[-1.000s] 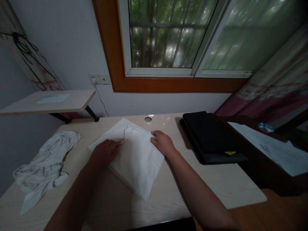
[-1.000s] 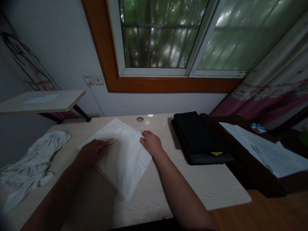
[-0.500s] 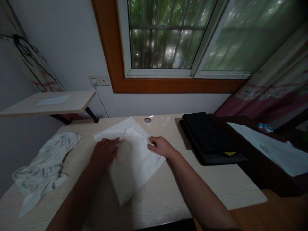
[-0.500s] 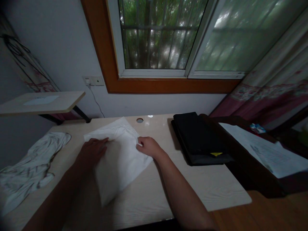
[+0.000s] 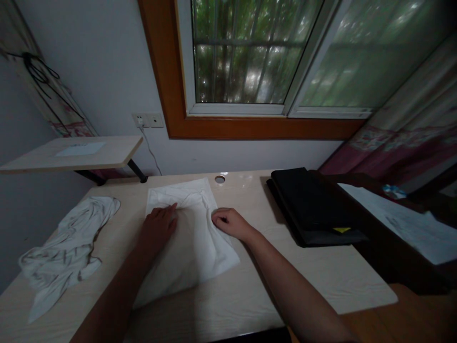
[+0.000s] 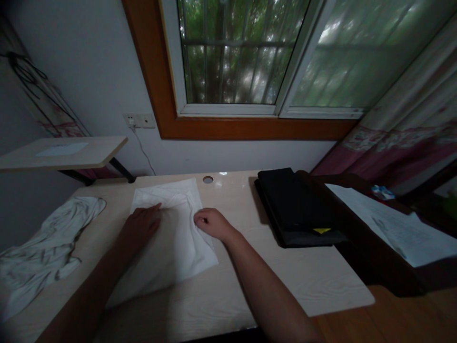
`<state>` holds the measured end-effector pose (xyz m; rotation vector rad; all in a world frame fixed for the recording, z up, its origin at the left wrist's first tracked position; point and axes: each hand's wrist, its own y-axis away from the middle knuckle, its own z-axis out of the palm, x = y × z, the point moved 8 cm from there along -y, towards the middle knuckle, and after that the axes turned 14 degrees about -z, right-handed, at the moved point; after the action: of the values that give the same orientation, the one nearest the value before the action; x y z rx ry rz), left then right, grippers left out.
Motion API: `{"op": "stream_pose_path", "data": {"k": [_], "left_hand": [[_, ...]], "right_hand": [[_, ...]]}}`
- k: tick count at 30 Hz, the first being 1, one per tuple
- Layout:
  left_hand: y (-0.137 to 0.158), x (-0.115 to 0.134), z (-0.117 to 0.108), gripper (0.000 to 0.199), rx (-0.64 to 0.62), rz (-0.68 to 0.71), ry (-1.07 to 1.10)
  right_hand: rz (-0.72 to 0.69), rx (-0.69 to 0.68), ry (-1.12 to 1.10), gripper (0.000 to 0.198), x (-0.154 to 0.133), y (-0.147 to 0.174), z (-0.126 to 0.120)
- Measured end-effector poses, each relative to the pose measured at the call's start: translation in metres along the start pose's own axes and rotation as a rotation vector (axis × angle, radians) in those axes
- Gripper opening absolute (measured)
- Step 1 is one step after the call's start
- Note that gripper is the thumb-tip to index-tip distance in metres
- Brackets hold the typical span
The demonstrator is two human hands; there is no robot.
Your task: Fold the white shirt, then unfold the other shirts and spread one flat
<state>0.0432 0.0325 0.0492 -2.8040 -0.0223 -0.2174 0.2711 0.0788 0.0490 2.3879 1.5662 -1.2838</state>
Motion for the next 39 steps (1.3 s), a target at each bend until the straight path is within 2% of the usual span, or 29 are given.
{"op": "stream_pose_path", "data": {"k": [2,4,8,12,16,20,24,28,31,34,39], "left_hand": [[0.0,0.001,0.001,0.048,0.022,0.0,0.022],[0.0,0.0,0.004,0.047,0.042,-0.003,0.044],[0.0,0.0,0.008,0.049,0.031,-0.007,0.119],[0.001,0.009,0.006,0.058,-0.043,0.036,0.283],[0.006,0.025,0.005,0.063,-0.141,0.139,0.406],[0.012,0.038,0.007,0.047,-0.153,0.268,0.368],[0.011,0.039,0.008,0.025,-0.135,0.29,0.344],[0.009,0.036,0.006,0.015,-0.151,0.246,0.364],[0.009,0.034,0.005,0.013,-0.172,0.218,0.387],[0.01,0.03,0.002,0.014,-0.165,0.181,0.428],[0.008,0.026,-0.001,0.014,-0.131,0.133,0.467]], "right_hand": [[-0.009,0.044,0.18,0.021,0.004,-0.001,-0.006],[-0.019,0.019,0.311,0.019,0.007,-0.002,-0.004],[-0.046,-0.03,0.401,0.017,0.001,-0.004,0.004],[-0.111,-0.011,0.345,0.034,-0.02,-0.008,0.007],[-0.214,-0.09,0.199,0.041,-0.04,-0.014,0.018],[-0.262,-0.133,0.052,0.036,-0.042,-0.016,0.027],[-0.234,-0.049,0.018,0.037,-0.025,-0.013,0.024],[-0.141,0.064,0.193,0.031,-0.009,-0.01,0.011],[-0.05,0.122,0.302,0.034,-0.002,-0.007,0.001],[-0.024,0.098,0.307,0.042,0.001,-0.006,0.002],[-0.019,-0.053,0.303,0.061,0.0,-0.005,0.01]]}}
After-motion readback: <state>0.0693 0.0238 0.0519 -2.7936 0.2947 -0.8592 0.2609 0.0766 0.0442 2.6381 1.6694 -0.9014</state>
